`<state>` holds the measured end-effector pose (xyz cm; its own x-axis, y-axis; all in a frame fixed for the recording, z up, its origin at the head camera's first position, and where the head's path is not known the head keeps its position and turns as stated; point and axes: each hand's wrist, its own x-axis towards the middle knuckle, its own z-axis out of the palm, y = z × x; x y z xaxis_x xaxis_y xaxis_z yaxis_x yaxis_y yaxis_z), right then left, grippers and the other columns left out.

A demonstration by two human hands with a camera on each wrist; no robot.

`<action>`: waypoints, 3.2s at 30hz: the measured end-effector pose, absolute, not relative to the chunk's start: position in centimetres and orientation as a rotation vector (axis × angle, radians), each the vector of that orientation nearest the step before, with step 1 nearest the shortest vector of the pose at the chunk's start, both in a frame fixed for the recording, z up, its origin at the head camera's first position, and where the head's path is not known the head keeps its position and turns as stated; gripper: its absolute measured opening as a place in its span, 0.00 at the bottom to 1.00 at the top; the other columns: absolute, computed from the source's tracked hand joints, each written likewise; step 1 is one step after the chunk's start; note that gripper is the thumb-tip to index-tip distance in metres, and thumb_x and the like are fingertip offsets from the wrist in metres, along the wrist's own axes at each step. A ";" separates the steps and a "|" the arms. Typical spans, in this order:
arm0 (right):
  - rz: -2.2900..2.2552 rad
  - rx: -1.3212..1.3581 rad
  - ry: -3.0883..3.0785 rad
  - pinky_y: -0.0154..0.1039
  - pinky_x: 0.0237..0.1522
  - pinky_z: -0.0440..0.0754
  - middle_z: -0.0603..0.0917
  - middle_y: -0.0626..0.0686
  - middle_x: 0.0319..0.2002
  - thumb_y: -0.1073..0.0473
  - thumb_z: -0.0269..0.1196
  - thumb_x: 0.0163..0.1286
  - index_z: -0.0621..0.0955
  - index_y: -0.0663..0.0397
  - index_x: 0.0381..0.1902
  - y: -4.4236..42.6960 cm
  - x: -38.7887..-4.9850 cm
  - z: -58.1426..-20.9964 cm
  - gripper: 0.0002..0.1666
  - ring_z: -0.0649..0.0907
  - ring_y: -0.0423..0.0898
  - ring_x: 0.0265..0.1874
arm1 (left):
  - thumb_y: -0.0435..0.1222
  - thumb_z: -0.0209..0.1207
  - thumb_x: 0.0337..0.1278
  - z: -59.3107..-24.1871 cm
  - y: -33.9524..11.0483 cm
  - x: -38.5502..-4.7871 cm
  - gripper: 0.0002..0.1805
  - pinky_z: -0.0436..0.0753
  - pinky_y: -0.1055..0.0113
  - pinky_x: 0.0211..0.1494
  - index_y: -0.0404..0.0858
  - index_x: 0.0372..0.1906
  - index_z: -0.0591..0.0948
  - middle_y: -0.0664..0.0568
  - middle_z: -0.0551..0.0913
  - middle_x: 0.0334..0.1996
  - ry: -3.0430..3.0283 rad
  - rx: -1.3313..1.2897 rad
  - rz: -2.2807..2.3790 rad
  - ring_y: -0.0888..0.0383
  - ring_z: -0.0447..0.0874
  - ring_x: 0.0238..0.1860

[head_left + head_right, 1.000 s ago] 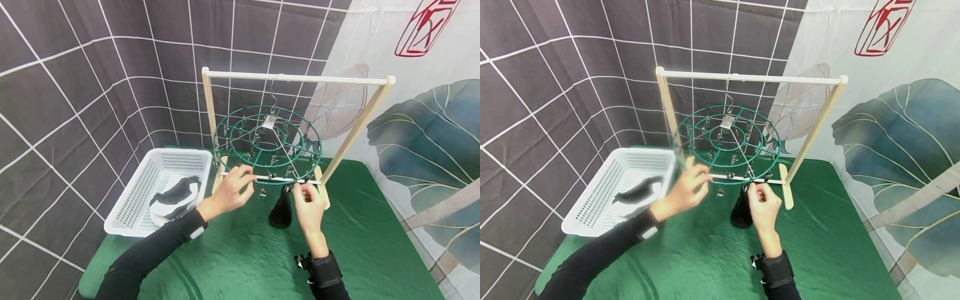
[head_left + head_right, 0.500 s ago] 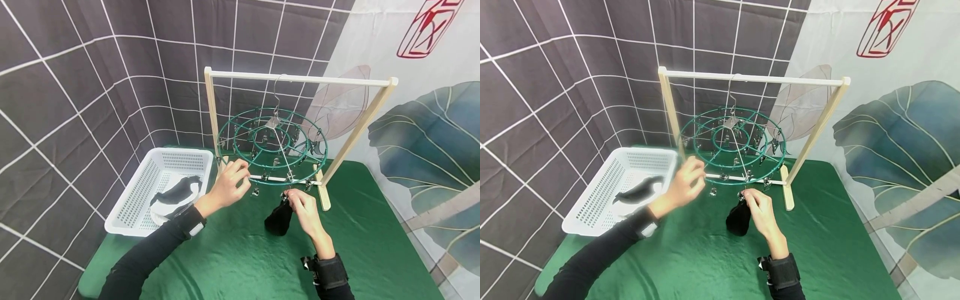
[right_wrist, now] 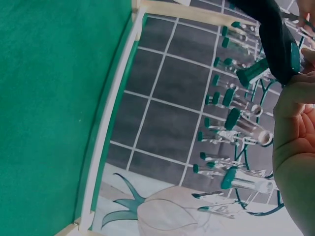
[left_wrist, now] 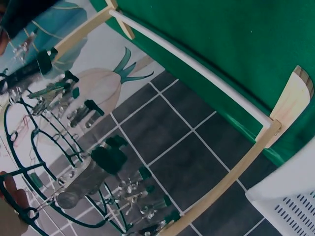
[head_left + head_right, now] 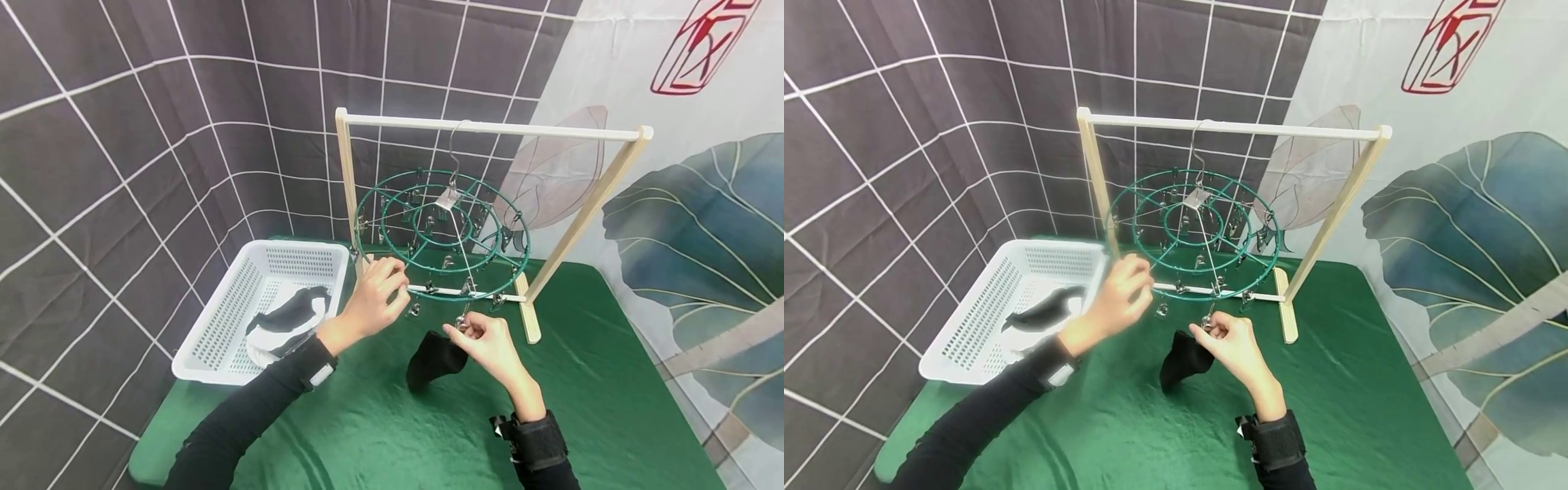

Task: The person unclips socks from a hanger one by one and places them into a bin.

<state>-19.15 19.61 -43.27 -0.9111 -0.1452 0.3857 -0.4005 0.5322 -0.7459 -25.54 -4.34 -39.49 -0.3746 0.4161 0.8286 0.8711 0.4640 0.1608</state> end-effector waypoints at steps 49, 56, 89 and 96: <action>1.239 0.494 -2.475 0.32 0.14 0.53 0.54 0.37 0.09 0.47 0.59 0.69 0.60 0.46 0.08 17.3 -20.3 -43.3 0.33 0.54 0.35 0.08 | 0.47 0.40 0.74 -46.2 -1.6 -21.0 0.20 0.74 0.65 0.55 0.43 0.63 0.63 0.51 0.75 0.50 -2.596 -1.123 -1.637 0.60 0.74 0.52; 1.235 0.482 -2.487 0.32 0.15 0.53 0.55 0.39 0.10 0.47 0.59 0.69 0.61 0.47 0.08 17.3 -20.3 -43.2 0.32 0.54 0.35 0.09 | 0.38 0.54 0.67 -45.5 -1.9 -20.8 0.15 0.71 0.68 0.43 0.35 0.54 0.70 0.49 0.71 0.38 -2.679 -1.142 -1.869 0.59 0.71 0.38; 1.238 0.464 -2.479 0.31 0.17 0.51 0.53 0.38 0.10 0.49 0.60 0.69 0.61 0.48 0.08 17.7 -20.4 -43.3 0.32 0.52 0.34 0.11 | 0.38 0.45 0.73 -45.7 -2.0 -20.9 0.08 0.64 0.72 0.19 0.39 0.49 0.69 0.54 0.73 0.21 -2.685 -1.081 -2.116 0.63 0.62 0.13; 1.246 0.462 -2.465 0.31 0.16 0.51 0.53 0.38 0.10 0.49 0.60 0.68 0.60 0.48 0.08 17.6 -20.4 -43.4 0.32 0.52 0.35 0.11 | 0.45 0.46 0.72 -45.2 -2.6 -21.2 0.09 0.65 0.71 0.20 0.45 0.46 0.69 0.55 0.66 0.16 -2.750 -1.139 -1.926 0.62 0.63 0.14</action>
<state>-20.36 17.61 -43.39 -0.8897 -0.1329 0.4369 -0.4306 0.5626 -0.7057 -21.24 -2.65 -45.20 -0.7217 0.6916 0.0305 0.2652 0.2354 0.9350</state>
